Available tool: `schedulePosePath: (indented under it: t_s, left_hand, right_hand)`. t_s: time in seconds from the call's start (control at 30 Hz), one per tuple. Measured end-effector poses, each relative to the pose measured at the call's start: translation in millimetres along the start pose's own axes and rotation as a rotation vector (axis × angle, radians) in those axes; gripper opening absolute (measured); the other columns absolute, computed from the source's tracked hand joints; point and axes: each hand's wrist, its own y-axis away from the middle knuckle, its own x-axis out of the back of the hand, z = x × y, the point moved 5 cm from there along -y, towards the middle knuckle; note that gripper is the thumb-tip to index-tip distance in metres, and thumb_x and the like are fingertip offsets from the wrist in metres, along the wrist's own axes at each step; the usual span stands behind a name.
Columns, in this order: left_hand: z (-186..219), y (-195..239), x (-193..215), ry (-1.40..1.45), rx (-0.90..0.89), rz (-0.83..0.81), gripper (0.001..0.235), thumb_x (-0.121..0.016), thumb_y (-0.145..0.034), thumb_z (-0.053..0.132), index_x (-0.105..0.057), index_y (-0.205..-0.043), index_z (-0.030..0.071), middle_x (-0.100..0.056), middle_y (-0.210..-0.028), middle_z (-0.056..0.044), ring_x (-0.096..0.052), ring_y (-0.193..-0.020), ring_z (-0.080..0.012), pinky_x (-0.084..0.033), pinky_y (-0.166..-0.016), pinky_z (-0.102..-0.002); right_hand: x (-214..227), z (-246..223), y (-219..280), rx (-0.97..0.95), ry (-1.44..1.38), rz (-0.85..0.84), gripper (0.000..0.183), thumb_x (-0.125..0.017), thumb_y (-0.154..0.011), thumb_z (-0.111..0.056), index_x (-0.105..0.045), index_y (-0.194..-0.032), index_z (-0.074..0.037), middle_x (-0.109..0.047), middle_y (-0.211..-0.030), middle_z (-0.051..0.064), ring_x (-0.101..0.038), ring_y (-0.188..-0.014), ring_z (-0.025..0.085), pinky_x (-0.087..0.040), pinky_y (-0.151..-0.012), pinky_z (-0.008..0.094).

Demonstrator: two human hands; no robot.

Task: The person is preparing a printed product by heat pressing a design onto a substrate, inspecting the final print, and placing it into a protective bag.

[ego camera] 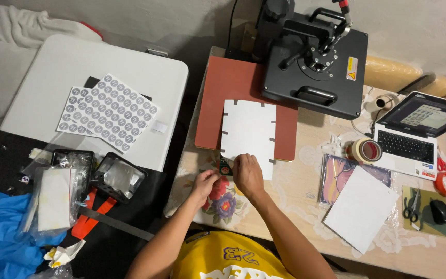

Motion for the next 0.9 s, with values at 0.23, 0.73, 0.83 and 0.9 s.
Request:
schedulePosePath:
  t_s: [0.23, 0.73, 0.83, 0.9]
  left_hand:
    - [38, 28, -2, 0.089, 0.006, -0.033, 0.019, -0.084, -0.099, 0.021, -0.086, -0.111, 0.007, -0.078, -0.092, -0.009, -0.076, -0.080, -0.0165, -0.062, -0.065, -0.025]
    - [43, 45, 24, -0.003, -0.034, -0.043, 0.020, -0.083, -0.101, 0.015, -0.081, -0.113, -0.001, -0.082, -0.092, -0.017, -0.074, -0.078, -0.0146, -0.063, -0.064, -0.021]
    - [47, 53, 32, -0.012, -0.043, -0.039, 0.020, -0.083, -0.101, 0.016, -0.082, -0.114, 0.000, -0.083, -0.093, -0.018, -0.075, -0.079, -0.0144, -0.064, -0.064, -0.022]
    - [50, 58, 38, -0.017, -0.075, -0.032, 0.019, -0.080, -0.101, 0.015, -0.082, -0.111, -0.001, -0.082, -0.091, -0.018, -0.073, -0.079, -0.0136, -0.063, -0.065, -0.020]
  right_hand:
    - [32, 1, -4, -0.227, -0.149, -0.089, 0.004, -0.062, -0.108, -0.016, -0.063, -0.111, -0.013, -0.059, -0.094, 0.005, -0.065, -0.097, 0.030, -0.055, -0.087, 0.043]
    - [99, 51, -22, -0.344, -0.310, 0.152, 0.014, -0.060, -0.111, -0.015, -0.067, -0.104, -0.006, -0.063, -0.085, 0.016, -0.067, -0.089, 0.040, -0.057, -0.082, 0.051]
    - [121, 56, -25, -0.352, -0.315, 0.187, 0.019, -0.059, -0.113, -0.015, -0.065, -0.103, -0.001, -0.061, -0.084, 0.020, -0.065, -0.087, 0.043, -0.055, -0.081, 0.053]
    - [127, 68, -25, -0.391, -0.338, 0.232, 0.017, -0.058, -0.114, -0.018, -0.065, -0.106, -0.004, -0.061, -0.085, 0.018, -0.066, -0.087, 0.041, -0.056, -0.081, 0.053]
